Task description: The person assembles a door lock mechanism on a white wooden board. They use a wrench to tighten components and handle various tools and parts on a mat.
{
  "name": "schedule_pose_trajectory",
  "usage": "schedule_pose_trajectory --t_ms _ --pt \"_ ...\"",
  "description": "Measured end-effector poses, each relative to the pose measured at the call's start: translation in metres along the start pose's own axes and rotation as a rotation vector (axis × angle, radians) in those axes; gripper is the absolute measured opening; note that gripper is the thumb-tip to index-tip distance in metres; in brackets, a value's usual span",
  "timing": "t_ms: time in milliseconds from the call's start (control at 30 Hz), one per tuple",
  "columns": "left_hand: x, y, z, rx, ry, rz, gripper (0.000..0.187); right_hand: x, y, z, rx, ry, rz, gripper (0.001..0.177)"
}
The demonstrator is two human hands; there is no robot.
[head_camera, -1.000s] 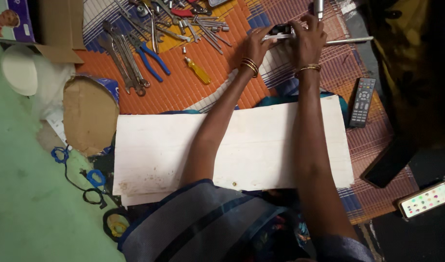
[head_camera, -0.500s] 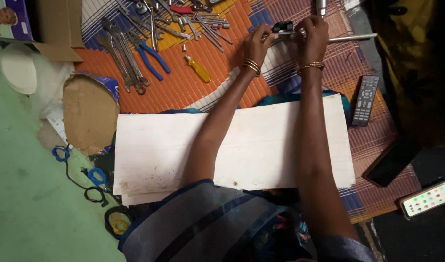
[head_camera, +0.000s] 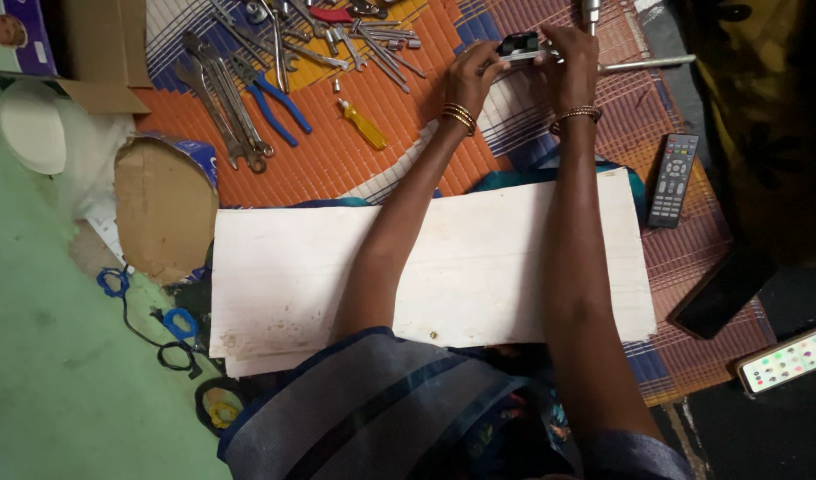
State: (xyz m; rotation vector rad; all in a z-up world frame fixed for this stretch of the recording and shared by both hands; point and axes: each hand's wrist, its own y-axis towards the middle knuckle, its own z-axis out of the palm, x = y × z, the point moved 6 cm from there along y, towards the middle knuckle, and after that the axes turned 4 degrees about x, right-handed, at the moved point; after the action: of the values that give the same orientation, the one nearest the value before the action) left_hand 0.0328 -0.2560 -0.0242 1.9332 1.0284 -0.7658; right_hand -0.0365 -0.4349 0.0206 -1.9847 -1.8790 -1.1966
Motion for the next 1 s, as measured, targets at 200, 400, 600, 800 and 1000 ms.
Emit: schedule_pose_trajectory --t_ms 200,400,600,800,1000 --pt "-0.004 0.004 -0.004 0.038 -0.046 -0.079 0.024 -0.028 -0.008 0.021 0.109 0.095 0.249 0.034" --pt "0.003 0.002 0.0 0.017 -0.038 -0.185 0.021 -0.038 -0.013 0.029 0.059 0.05 0.223 0.031" --pt "0.01 0.005 0.003 0.001 -0.209 -0.183 0.035 -0.037 -0.011 0.03 0.048 -0.018 0.123 0.037" --pt "0.019 0.002 0.008 0.171 -0.134 -0.093 0.048 -0.031 -0.009 0.024 0.034 -0.01 0.082 0.04" --pt "0.035 0.001 0.015 0.172 -0.114 0.005 0.047 -0.042 -0.011 0.032 0.08 -0.04 0.116 0.039"
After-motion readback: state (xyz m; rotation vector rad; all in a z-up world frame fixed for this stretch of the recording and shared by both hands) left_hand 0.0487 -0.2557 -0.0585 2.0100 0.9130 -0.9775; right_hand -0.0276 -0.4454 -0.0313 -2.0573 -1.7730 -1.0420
